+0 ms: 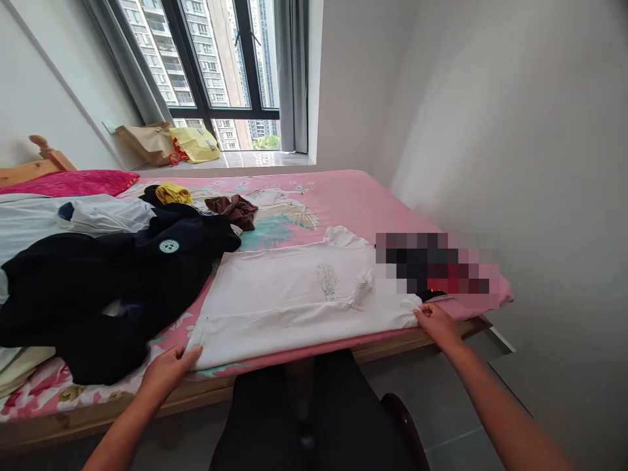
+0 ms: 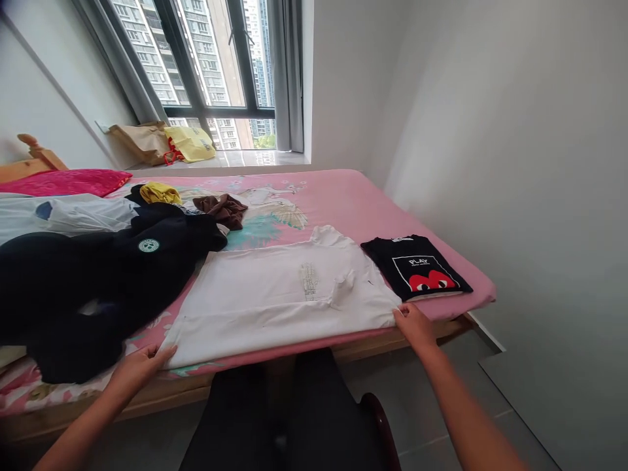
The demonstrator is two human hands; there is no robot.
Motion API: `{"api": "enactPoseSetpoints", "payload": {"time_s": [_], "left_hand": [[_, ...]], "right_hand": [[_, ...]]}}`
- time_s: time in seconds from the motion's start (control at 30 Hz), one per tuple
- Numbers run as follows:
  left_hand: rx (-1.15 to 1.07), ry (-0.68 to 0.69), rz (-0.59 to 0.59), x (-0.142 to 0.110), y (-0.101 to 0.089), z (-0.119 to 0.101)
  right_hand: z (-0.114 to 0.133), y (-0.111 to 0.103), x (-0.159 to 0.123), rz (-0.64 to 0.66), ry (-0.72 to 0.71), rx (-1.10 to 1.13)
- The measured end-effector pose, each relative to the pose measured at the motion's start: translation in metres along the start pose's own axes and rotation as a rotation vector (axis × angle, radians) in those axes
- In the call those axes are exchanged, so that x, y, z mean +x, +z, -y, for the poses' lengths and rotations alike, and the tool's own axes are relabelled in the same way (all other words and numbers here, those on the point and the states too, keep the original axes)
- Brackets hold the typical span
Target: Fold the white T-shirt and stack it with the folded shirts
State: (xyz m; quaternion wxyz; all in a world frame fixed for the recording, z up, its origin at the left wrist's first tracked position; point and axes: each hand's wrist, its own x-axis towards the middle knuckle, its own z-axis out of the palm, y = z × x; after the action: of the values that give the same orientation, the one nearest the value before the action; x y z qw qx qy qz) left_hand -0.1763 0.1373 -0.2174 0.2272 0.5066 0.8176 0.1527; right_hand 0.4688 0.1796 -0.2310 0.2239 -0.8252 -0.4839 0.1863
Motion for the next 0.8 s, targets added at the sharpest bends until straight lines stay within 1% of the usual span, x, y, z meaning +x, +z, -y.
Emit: {"api": "enactPoseSetpoints", "payload": {"time_s": [0.03,0.07,0.1,0.13,0.17,0.2,0.23,0.3,0.33,0.37,0.4,0.43,0.47,0.57,0.63,0.7,0.8], "left_hand": [[0.058,0.021,-0.076,-0.002,0.002,-0.001],[0.112,0.07,-0.174,-0.005,0.003,-0.005],[0.152,0.153,-0.276,-0.01,0.004,-0.012],[0.166,0.259,-0.373,-0.016,0.007,-0.023],[0.164,0.378,-0.436,-0.023,0.011,-0.035],[0.149,0.499,-0.448,-0.031,0.016,-0.05],[0.121,0.604,-0.405,-0.038,0.024,-0.065],[0.109,0.792,-0.195,-0.047,0.041,-0.095],[0.125,0.865,-0.093,-0.048,0.05,-0.107],[0.158,0.908,-0.005,-0.047,0.058,-0.116],[0.202,0.909,0.047,-0.044,0.065,-0.121],[0.253,0.868,0.068,-0.039,0.069,-0.123],[0.307,0.79,0.062,-0.033,0.071,-0.121],[0.449,0.482,-0.02,-0.013,0.066,-0.104],[0.512,0.344,-0.059,-0.002,0.059,-0.092],[0.551,0.272,-0.082,0.004,0.055,-0.084],[0.571,0.226,-0.143,0.002,0.055,-0.082]], "right_hand": [[0.005,-0.001,-0.004,-0.096,-0.06,-0.06],[0.011,-0.003,-0.008,-0.184,-0.141,-0.093],[0.019,-0.003,-0.013,-0.249,-0.239,-0.093],[0.028,-0.002,-0.019,-0.285,-0.345,-0.07],[0.038,0.001,-0.026,-0.289,-0.451,-0.038],[0.049,0.006,-0.033,-0.265,-0.55,-0.008],[0.061,0.012,-0.04,-0.222,-0.631,0.012],[0.084,0.028,-0.049,-0.115,-0.726,0.011],[0.093,0.037,-0.05,-0.065,-0.749,-0.001],[0.101,0.046,-0.049,-0.019,-0.77,-0.018],[0.106,0.054,-0.045,0.024,-0.787,-0.043],[0.109,0.062,-0.039,0.065,-0.796,-0.078],[0.11,0.069,-0.032,0.106,-0.794,-0.123],[0.105,0.084,-0.012,0.193,-0.71,-0.284],[0.101,0.089,-0.006,0.199,-0.658,-0.324],[0.099,0.09,-0.005,0.129,-0.659,-0.277],[0.096,0.082,-0.004,-0.093,-0.701,-0.111]]}}
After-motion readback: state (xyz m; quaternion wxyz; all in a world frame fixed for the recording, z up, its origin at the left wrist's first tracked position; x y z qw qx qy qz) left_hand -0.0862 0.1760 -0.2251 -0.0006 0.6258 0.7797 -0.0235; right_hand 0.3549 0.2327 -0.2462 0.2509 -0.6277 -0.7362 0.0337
